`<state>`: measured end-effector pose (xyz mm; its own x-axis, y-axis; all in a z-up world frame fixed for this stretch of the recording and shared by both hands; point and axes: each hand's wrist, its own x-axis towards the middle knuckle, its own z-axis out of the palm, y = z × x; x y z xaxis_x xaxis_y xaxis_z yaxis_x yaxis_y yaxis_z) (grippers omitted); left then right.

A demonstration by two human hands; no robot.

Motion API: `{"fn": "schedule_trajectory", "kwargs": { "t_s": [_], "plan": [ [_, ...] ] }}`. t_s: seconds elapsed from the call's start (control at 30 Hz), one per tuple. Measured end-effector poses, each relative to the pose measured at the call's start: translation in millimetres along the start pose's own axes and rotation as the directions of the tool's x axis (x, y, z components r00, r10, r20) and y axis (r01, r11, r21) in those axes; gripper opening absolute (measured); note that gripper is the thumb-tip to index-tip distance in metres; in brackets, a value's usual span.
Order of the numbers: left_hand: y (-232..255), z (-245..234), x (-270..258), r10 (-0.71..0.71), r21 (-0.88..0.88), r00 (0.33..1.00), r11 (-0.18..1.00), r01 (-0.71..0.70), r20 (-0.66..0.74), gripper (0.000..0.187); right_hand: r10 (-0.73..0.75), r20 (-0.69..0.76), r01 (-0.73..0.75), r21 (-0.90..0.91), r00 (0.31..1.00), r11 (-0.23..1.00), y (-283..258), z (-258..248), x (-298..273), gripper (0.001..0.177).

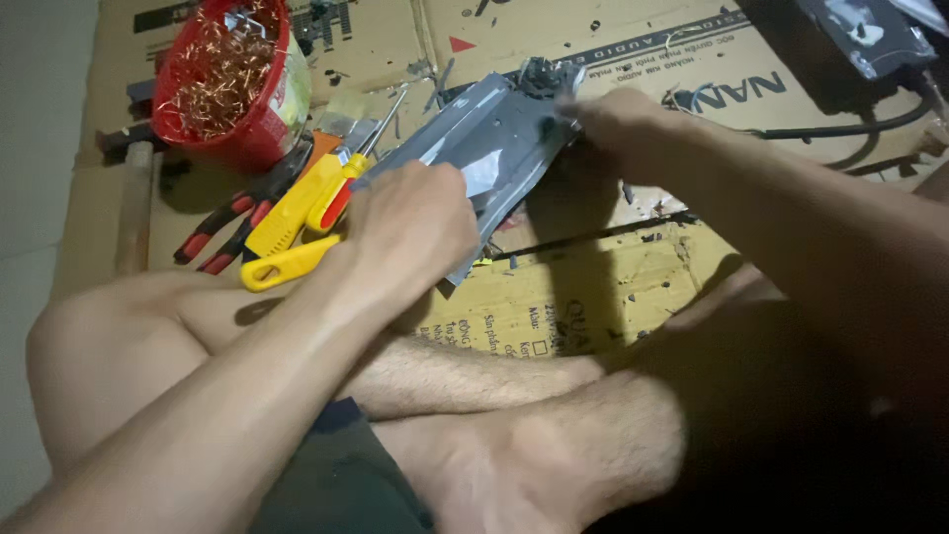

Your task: The person scrapes a gray substance off a metal frame using a yellow utility knife and a metal scraper. They work on the frame while sitting on the floor, occasionally turning the frame over to access different sides.

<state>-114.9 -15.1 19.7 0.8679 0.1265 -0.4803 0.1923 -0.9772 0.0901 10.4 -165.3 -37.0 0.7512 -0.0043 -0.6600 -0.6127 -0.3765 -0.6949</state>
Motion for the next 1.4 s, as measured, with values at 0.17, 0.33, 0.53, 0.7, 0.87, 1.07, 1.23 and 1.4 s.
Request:
{"fn": "schedule_trajectory", "kwargs": {
  "t_s": [0.17,0.33,0.53,0.7,0.87,1.07,1.23,1.4],
  "plan": [
    [-26,19,14,0.108,-0.067,0.979,0.990,-0.121,-0.174,0.033,-0.130,0.149,0.071,0.348,0.980,0.935,41,21,-30,0.020],
    [-28,15,14,0.074,-0.030,0.983,0.996,-0.080,-0.167,0.035,0.078,0.411,-0.341,0.617,0.908,0.709,58,28,-67,0.020],
    [-46,18,16,0.012,-0.007,0.989,1.000,-0.013,-0.148,0.037,0.303,0.428,-0.158,-0.342,0.851,0.926,37,-4,-86,0.037],
    [-40,23,11,-0.031,0.015,0.991,0.999,0.033,-0.131,0.041,-0.402,0.173,0.323,-0.882,0.899,0.343,30,-33,-3,0.063],
    [-45,31,14,0.008,-0.083,0.985,0.996,-0.023,-0.174,0.036,-0.663,0.394,0.657,-0.727,0.637,0.199,40,17,16,0.067],
    [-51,23,-7,0.038,-0.077,0.987,0.996,-0.050,-0.154,0.040,-0.504,0.341,0.551,-0.755,0.794,0.356,50,27,-12,0.059],
    [-43,24,-8,0.027,-0.121,0.985,0.991,-0.049,-0.171,0.047,-0.435,0.272,0.481,-0.722,0.859,0.498,60,6,-12,0.052],
    [-41,28,2,0.129,-0.118,0.946,0.978,-0.171,-0.298,0.042,-0.380,0.138,0.361,-0.702,0.915,0.614,71,-6,-23,0.046]
  ]
}}
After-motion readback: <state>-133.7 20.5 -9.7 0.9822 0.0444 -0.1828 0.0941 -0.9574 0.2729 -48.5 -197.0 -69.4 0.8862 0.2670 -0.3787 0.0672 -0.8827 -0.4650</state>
